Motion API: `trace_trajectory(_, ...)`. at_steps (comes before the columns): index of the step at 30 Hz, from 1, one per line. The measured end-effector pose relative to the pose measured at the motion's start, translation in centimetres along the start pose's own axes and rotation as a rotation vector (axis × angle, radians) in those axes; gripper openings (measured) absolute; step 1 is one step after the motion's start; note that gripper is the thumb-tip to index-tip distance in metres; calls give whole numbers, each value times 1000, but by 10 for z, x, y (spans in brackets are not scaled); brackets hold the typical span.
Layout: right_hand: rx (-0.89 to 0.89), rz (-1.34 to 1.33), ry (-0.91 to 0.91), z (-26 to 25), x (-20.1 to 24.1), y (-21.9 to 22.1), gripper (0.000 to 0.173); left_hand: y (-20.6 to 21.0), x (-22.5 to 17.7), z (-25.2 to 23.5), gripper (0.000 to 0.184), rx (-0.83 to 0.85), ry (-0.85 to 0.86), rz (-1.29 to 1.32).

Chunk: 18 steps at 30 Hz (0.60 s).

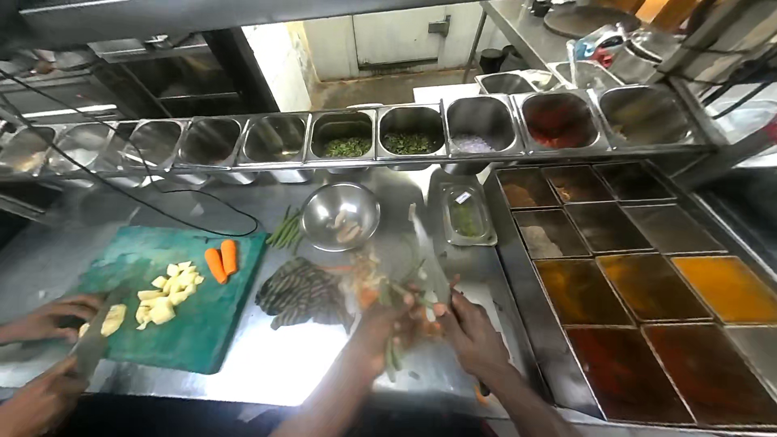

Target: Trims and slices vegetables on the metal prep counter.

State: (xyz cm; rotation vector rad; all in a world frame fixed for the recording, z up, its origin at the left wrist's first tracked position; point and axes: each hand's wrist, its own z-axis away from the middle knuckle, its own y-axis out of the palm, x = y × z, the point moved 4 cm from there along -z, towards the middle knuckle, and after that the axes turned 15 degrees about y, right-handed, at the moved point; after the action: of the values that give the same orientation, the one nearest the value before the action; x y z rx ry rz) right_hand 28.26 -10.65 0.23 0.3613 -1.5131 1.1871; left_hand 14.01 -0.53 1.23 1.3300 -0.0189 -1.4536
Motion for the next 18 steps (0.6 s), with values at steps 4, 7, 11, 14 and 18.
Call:
trace_trajectory(4,70,31,28,11,-9,26,73,14,8,-6,31,-212,107,-22)
trace_trajectory(7,92,18,-16,18,-4,27,74,11,-4,-15,32,-314,264,-171)
trace_trajectory(11,19,63,-21,21,-6,14,74,-17,-39,-43,29,-373,432,-529)
trace_trajectory(14,21,280,232,6,-13,-9,74,-35,-53,-63,41,-206,326,-1290)
trace_trajectory(18,-110,485,308,-7,-16,-26,72,-26,-41,-80,44,20,-42,-1852)
